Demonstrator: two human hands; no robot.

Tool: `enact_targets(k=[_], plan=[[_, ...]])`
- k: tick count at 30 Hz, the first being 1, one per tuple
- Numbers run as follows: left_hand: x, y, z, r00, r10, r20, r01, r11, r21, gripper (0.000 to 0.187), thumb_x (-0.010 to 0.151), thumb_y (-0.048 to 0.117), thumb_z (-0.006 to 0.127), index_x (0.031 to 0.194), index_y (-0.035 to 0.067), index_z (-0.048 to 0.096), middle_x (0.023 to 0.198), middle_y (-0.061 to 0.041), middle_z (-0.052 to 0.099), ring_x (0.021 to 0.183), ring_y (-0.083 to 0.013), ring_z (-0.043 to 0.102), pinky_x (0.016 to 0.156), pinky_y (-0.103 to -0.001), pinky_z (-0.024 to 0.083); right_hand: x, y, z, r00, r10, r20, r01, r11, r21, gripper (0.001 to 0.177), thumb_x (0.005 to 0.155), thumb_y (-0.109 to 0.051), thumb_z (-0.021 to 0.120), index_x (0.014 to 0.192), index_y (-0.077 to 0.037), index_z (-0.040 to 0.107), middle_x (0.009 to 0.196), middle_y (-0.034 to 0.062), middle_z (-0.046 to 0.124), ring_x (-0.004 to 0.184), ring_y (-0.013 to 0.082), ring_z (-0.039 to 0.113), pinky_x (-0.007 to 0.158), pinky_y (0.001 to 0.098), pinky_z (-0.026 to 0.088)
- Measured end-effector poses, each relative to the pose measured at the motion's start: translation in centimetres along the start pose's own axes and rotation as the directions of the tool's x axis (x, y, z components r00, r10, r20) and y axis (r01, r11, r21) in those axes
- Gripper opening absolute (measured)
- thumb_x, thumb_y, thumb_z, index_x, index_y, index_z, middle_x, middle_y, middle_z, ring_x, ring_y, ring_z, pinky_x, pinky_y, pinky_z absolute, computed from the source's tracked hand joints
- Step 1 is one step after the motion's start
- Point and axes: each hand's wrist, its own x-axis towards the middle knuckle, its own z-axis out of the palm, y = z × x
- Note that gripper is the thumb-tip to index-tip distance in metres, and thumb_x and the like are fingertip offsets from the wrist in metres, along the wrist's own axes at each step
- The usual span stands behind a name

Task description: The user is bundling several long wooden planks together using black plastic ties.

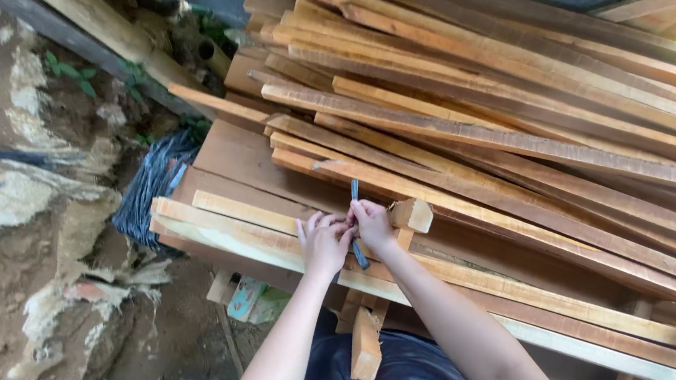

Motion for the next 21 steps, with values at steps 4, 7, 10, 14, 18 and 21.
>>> enact_targets(k=[4, 7, 10, 14, 18, 21], plan=[[0.0, 0.9, -1.3, 1.0, -0.013, 0.021, 0.013, 0.999, 0.036, 0.016, 0.088, 0.044, 0.074, 0.098, 0.033, 0.08, 0.118, 0.012, 0.071, 0.14, -0.0206, 0.046, 0.125, -0.061, 0.006, 1.1, 0.3, 0.2, 0.997, 0.064, -0.049, -0.06, 0.994, 0.088, 0.038, 0.105, -0.027, 0.058, 0.073, -0.009, 0.066, 0.059, 0.005, 0.062, 0.044, 0.0106, 0.058, 0.036, 0.025, 0.054], [-0.5, 1.0, -1.7, 0.999, -0.022, 0.044, 0.019, 0.997, 0.081, 0.014, 0.088, 0.045, 0.073, 0.097, 0.037, 0.08, 0.117, 0.015, 0.071, 0.139, -0.0188, 0.046, 0.123, -0.062, 0.006, 0.6, 0.4, 0.4, 0.995, -0.051, -0.091, 0.052, 0.999, 0.01, 0.038, 0.103, -0.025, 0.061, 0.068, -0.012, 0.068, 0.054, 0.0022, 0.06, 0.05, 0.0061, 0.049, 0.043, 0.0172, 0.044], [-0.1, 1.1, -2.0, 0.996, -0.029, 0.084, 0.017, 0.99, 0.14, 0.018, 0.091, 0.048, 0.068, 0.101, 0.037, 0.079, 0.123, 0.012, 0.07, 0.144, -0.0197, 0.043, 0.122, -0.066, 0.006, -0.2, -1.6, 0.6, 0.985, -0.108, -0.132, 0.108, 0.994, -0.004, 0.038, 0.103, -0.022, 0.059, 0.067, -0.013, 0.067, 0.055, -0.0001, 0.061, 0.054, 0.005, 0.051, 0.052, 0.0155, 0.043], [0.3, -0.3, -0.4, 0.988, -0.053, 0.145, 0.038, 0.994, 0.1, 0.02, 0.093, 0.049, 0.064, 0.103, 0.038, 0.077, 0.125, 0.013, 0.069, 0.147, -0.0188, 0.037, 0.12, -0.068, 0.004, -1.5, -3.2, 0.4, 0.995, -0.085, -0.049, 0.082, 0.995, -0.053, 0.036, 0.102, -0.025, 0.061, 0.07, -0.014, 0.07, 0.056, 0.0, 0.065, 0.052, 0.0054, 0.054, 0.05, 0.0172, 0.046], [0.3, 0.0, -0.5, 0.996, 0.006, 0.088, -0.002, 0.999, -0.051, 0.019, 0.096, 0.041, 0.064, 0.102, 0.03, 0.077, 0.127, 0.008, 0.07, 0.147, -0.0241, 0.038, 0.119, -0.068, 0.008, -0.7, -2.9, 0.8, 0.995, 0.103, 0.011, -0.104, 0.984, 0.145, 0.033, 0.104, -0.029, 0.057, 0.079, -0.011, 0.068, 0.058, 0.0036, 0.062, 0.048, 0.0118, 0.063, 0.039, 0.0209, 0.054], [-0.7, 0.2, -0.2, 0.999, 0.023, 0.035, -0.025, 0.998, 0.061, 0.018, 0.095, 0.044, 0.065, 0.103, 0.034, 0.078, 0.122, 0.011, 0.07, 0.145, -0.0202, 0.039, 0.12, -0.068, -0.003, 2.0, 1.1, -0.2, 0.984, 0.175, -0.02, -0.164, 0.953, 0.256, 0.036, 0.107, -0.033, 0.053, 0.08, -0.01, 0.062, 0.056, 0.0009, 0.048, 0.047, 0.0152, 0.057, 0.036, 0.027, 0.054]])
